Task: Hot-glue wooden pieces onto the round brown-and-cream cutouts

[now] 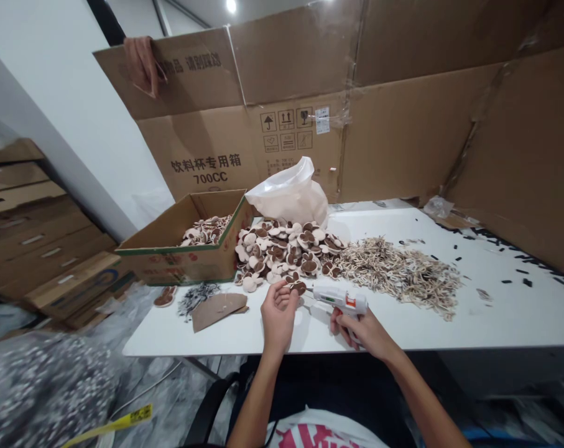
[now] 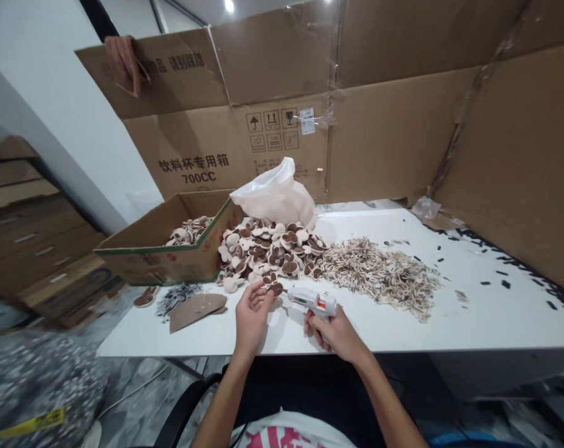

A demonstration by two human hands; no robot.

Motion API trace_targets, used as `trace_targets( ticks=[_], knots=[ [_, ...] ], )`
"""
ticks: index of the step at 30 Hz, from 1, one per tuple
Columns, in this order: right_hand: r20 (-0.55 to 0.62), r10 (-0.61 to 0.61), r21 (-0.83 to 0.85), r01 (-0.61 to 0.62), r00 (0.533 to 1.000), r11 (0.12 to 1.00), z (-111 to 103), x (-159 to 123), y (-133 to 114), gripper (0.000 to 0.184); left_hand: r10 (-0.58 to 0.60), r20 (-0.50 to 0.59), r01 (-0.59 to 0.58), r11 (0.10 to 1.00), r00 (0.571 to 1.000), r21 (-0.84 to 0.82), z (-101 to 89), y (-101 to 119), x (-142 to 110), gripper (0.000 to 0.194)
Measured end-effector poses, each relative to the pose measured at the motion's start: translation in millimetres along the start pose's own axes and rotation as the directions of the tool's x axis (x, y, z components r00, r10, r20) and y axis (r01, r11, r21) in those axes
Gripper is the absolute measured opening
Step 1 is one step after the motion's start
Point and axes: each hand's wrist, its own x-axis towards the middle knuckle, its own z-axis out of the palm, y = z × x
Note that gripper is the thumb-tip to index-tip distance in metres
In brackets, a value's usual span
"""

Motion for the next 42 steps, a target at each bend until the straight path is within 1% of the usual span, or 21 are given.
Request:
trace_targets(
  ticks=[3, 10, 12, 15, 18, 23, 26, 28, 31, 35, 38, 42],
  knots=[
    [0.0, 0.01, 0.012, -0.01, 1.0, 1.0, -0.5, 0.4, 1.0, 0.016, 0.0, 0.004, 0.0, 1.0, 1.0, 0.001, -0.1, -1.0, 0.0, 0.043],
    [0.038, 0.0, 0.014, 0.0, 0.999, 1.0, -3.8, -0.4, 4.4, 0.018, -0.002, 0.025, 0.002, 1.0, 1.0, -0.01, 0.5, 2.3, -1.1, 0.045],
    [0.049, 0.009, 0.034, -0.011, 0.999, 0.999, -4.9, -0.9, 5.5, 0.02, -0.005, 0.019, 0.005, 1.0, 1.0, -0.015, 0.7, 4.2, -1.4, 0.045],
    [0.086, 0.013, 0.079, -0.02, 0.996, 0.997, -8.1, -1.6, 8.0, 0.029, -0.015, 0.02, 0.015, 1.0, 1.0, -0.023, 0.7, 6.3, -1.8, 0.045],
    [0.118, -0.012, 0.119, -0.002, 0.993, 0.993, -13.3, -2.0, 11.3, 0.035, -0.02, 0.025, 0.021, 0.999, 0.999, -0.033, 0.6, 6.4, -1.8, 0.045],
    [0.13, -0.062, 0.176, 0.039, 0.989, 0.984, -18.9, -2.5, 12.7, 0.032, -0.039, 0.047, 0.043, 0.995, 0.998, -0.094, 0.1, 5.3, -0.5, 0.048],
    [0.097, -0.077, 0.201, 0.057, 0.992, 0.978, -17.2, -2.3, 9.8, 0.035, -0.047, 0.088, 0.058, 0.99, 0.995, -0.132, 0.5, 9.3, -0.2, 0.047],
    [0.046, -0.07, 0.202, 0.059, 0.996, 0.978, -14.9, -1.5, 7.0, 0.037, -0.075, 0.132, 0.096, 0.982, 0.988, -0.16, 1.7, 14.0, -1.5, 0.047],
    [-0.08, -0.051, 0.202, 0.067, 0.995, 0.977, -12.4, 0.5, 3.8, 0.039, -0.131, 0.227, 0.178, 0.964, 0.965, -0.2, 5.9, 21.5, -6.4, 0.048],
    [-0.176, -0.021, 0.221, 0.06, 0.984, 0.973, -12.5, 3.2, 2.3, 0.044, -0.161, 0.327, 0.241, 0.945, 0.931, -0.22, 15.1, 28.7, -14.7, 0.047],
    [-0.204, -0.032, 0.233, 0.08, 0.979, 0.969, -13.3, 4.0, 0.6, 0.041, -0.17, 0.363, 0.262, 0.939, 0.916, -0.221, 21.7, 31.3, -18.4, 0.047],
    [-0.212, -0.031, 0.237, 0.082, 0.977, 0.968, -13.4, 4.8, 0.3, 0.04, -0.183, 0.364, 0.273, 0.938, 0.913, -0.214, 26.8, 31.3, -19.9, 0.048]
  ],
)
